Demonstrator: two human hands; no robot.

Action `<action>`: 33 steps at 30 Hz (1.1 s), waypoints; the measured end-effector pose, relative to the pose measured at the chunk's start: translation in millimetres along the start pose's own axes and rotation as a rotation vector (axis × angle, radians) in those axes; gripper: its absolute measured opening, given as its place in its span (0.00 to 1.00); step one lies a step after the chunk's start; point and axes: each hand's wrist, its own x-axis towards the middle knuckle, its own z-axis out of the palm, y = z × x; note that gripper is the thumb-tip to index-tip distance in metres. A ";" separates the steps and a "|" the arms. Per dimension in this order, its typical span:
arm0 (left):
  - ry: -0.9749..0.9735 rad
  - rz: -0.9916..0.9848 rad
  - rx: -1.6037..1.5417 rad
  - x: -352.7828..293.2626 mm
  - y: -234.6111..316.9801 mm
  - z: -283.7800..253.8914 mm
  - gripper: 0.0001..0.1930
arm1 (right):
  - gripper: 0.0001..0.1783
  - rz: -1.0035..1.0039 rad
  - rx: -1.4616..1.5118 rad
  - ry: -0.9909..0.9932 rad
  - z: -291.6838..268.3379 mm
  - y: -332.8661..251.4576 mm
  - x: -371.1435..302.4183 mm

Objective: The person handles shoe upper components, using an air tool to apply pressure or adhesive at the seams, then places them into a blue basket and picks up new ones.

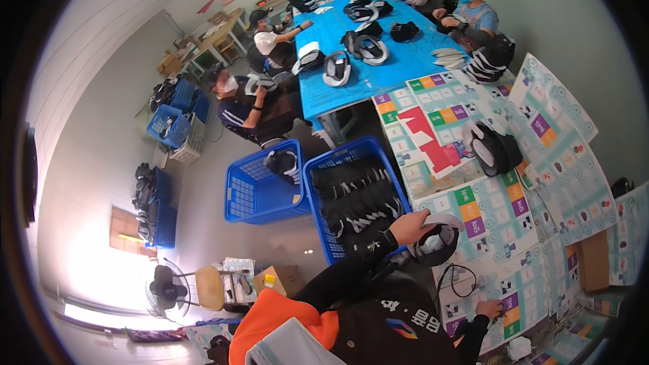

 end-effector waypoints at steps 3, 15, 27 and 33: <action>-0.050 0.054 0.012 16.4 18.6 13.3 0.20 | 0.38 0.189 0.163 -0.189 15.7 35.5 -8.3; -0.131 0.060 0.079 65.4 62.3 48.5 0.23 | 0.31 0.271 -0.263 0.079 58.0 33.3 -46.0; -0.233 0.319 0.384 108.3 112.0 133.3 0.26 | 0.24 0.317 1.546 -0.248 -113.5 -12.2 -50.5; -0.255 0.436 0.357 115.4 133.3 159.1 0.16 | 0.27 0.184 1.569 -0.453 -159.5 -47.7 -35.8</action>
